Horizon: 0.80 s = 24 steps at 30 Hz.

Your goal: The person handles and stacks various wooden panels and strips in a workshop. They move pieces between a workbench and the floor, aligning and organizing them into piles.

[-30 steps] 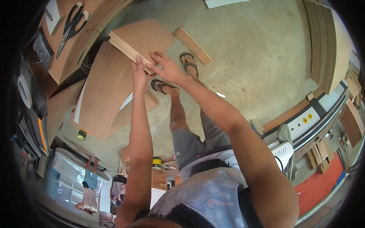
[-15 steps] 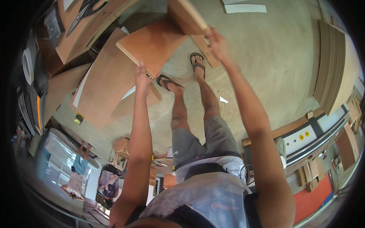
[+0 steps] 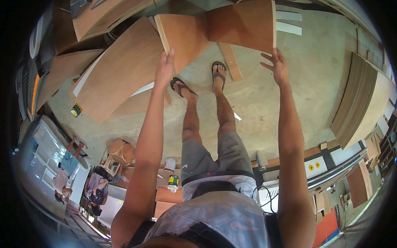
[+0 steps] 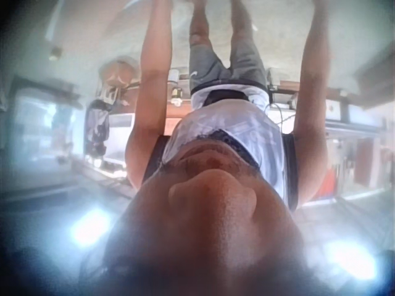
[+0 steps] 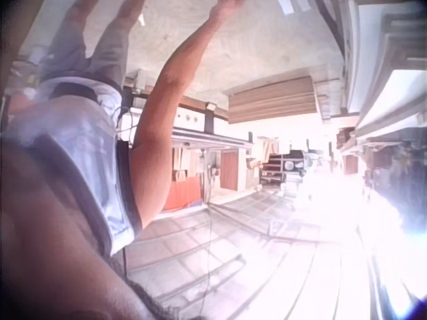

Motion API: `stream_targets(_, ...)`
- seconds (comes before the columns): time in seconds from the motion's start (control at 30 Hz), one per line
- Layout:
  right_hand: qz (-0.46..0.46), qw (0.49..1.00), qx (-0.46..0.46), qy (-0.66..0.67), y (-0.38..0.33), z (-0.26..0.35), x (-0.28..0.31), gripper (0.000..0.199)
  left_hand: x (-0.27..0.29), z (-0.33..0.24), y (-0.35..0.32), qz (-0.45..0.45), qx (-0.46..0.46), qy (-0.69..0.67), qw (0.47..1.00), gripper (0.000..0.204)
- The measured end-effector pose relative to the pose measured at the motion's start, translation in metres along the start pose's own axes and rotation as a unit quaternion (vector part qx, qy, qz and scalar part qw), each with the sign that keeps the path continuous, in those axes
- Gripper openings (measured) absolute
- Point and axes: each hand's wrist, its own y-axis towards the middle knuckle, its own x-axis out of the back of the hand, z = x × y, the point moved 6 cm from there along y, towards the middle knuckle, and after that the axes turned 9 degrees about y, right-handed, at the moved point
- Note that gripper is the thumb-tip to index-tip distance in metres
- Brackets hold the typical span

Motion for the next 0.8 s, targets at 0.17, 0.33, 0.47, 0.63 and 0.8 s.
stream_targets(0.17,-0.008,1.0,0.001,0.019,-0.023,-0.013,-0.024,0.057,-0.021,-0.048,0.006,0.005,-0.072,0.071,0.995,0.049)
stream_targets(0.33,0.009,1.0,0.007,0.02,-0.039,-0.023,-0.089,0.052,-0.055,-0.085,-0.002,0.014,-0.096,0.102,0.99,0.047)
stream_targets(0.47,0.003,0.998,-0.001,-0.055,-0.042,-0.045,-0.142,0.047,-0.078,-0.095,-0.002,0.024,-0.098,0.091,0.991,0.044)
stream_targets(0.63,0.015,0.986,0.141,-0.09,-0.057,-0.02,-0.195,0.042,-0.06,-0.064,0.005,0.036,-0.114,0.015,0.993,0.041)
stream_targets(0.8,0.059,0.979,0.148,-0.131,-0.055,-0.028,-0.206,0.043,-0.053,-0.055,0.006,0.099,-0.057,-0.062,0.991,0.046)
